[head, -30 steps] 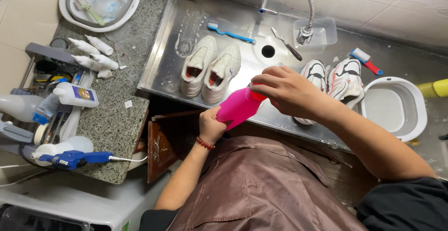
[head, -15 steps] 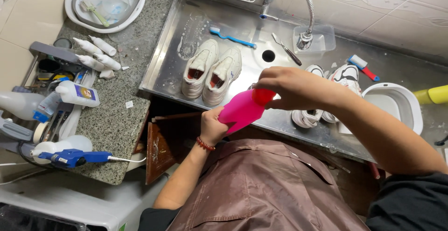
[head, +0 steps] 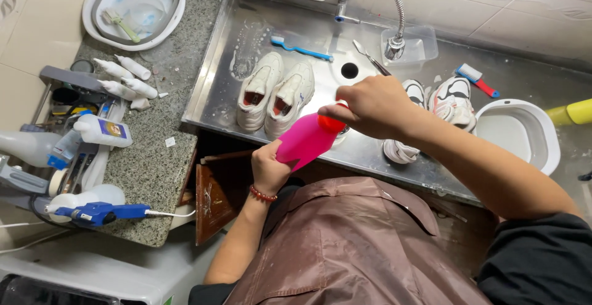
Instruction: Cleaning several pairs of white sneakers at a sink station.
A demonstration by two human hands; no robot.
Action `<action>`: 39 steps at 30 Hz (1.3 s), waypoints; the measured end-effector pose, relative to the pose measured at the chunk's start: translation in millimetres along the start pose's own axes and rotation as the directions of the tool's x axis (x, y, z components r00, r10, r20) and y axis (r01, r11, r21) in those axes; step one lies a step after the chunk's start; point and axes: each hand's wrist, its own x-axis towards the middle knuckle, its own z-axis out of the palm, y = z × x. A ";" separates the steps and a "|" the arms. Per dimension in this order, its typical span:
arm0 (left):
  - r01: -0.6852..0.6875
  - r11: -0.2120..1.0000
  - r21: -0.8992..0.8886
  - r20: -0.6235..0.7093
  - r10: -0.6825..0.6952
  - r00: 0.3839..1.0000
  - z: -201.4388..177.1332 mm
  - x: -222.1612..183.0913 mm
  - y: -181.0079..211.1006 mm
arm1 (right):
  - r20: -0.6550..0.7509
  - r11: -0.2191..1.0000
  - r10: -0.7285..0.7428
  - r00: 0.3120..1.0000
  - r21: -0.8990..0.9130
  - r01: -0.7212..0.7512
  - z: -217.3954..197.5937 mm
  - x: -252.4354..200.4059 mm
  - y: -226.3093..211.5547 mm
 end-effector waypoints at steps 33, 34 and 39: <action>0.165 0.947 0.275 -0.329 -0.069 0.942 -105.9 -90.2 39.6 | -0.530 0.540 -0.701 0.477 0.043 0.841 48.4 94.1 -125.9; 0.193 0.914 0.357 -0.433 -0.021 0.901 -113.0 -88.4 36.4 | -0.548 0.581 -0.648 0.530 0.094 0.808 51.1 107.6 -137.6; 0.325 0.843 0.428 -0.631 0.021 0.776 -170.5 -68.1 -2.6 | -0.451 0.769 -0.569 0.688 0.006 0.639 4.2 170.2 -226.6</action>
